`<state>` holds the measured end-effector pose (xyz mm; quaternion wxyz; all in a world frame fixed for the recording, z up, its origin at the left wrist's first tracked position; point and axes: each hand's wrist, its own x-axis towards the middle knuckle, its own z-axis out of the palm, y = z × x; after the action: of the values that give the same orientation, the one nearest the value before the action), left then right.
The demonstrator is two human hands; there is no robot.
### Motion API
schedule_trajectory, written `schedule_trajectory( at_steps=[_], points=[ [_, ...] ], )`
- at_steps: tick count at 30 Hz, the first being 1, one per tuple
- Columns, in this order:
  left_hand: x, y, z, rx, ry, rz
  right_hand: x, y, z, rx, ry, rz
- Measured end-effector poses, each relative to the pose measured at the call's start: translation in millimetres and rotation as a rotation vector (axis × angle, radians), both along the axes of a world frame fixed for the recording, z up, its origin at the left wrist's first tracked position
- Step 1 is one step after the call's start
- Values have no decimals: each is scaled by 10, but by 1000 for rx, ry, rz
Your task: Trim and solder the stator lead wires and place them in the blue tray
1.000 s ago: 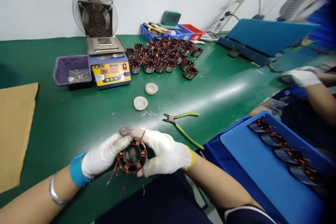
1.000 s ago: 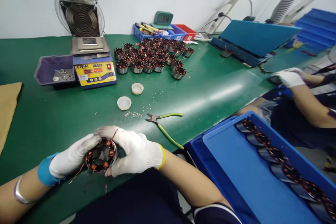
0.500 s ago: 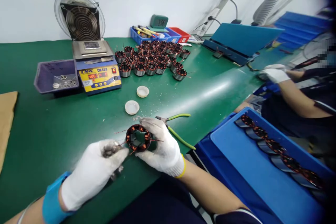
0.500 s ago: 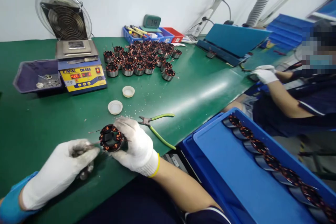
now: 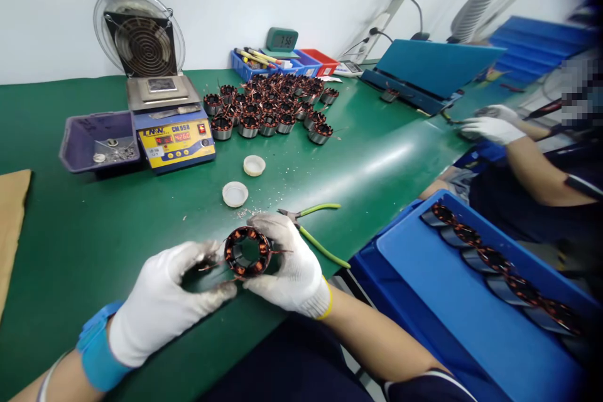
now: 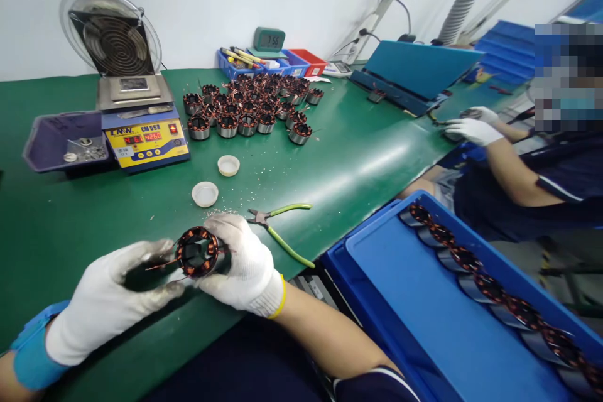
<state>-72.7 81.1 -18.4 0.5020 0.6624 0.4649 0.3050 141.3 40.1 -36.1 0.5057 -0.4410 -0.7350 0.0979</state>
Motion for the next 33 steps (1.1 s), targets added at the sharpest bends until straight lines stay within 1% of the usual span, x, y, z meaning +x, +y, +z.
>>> schedule_trajectory(
  at_steps=[1, 2, 3, 6, 8, 13, 17, 20, 23, 25, 27, 29, 31, 33],
  points=[
    [3, 15, 10, 9, 29, 9, -1, 3, 7, -3, 11, -10],
    [10, 29, 21, 7, 54, -23, -2, 4, 12, -7, 16, -17],
    [21, 41, 34, -36, 44, -79, -2, 4, 16, -9, 16, -17],
    [63, 41, 63, -362, -165, -168, -4, -2, 18, 1, 9, 10],
    [87, 7, 65, -494, -263, -159, -7, -6, 13, 8, 17, 36],
    [127, -134, 34, -603, -368, -111, -24, -9, -23, 5, 67, 89],
    [164, -193, 51, -616, -370, -101, -20, -15, -58, 6, 85, 107],
    [175, -174, 87, -614, -324, -65, -13, -27, -59, 15, 30, 115],
    [159, -128, 109, -552, -293, -67, -21, -37, -42, 27, -9, 108],
    [147, -106, 104, -481, -287, -113, -30, -37, -32, 12, 22, 50],
    [150, -104, 87, -409, -257, -179, -36, -31, -31, -13, 68, -38],
    [172, -121, 65, -384, -214, -209, -38, -25, -40, -30, 93, -98],
    [195, -141, 46, -401, -194, -145, -41, -27, -56, -29, 95, -90],
    [198, -143, 34, -402, -186, -23, -54, -40, -71, -27, 86, -39]
  ],
)
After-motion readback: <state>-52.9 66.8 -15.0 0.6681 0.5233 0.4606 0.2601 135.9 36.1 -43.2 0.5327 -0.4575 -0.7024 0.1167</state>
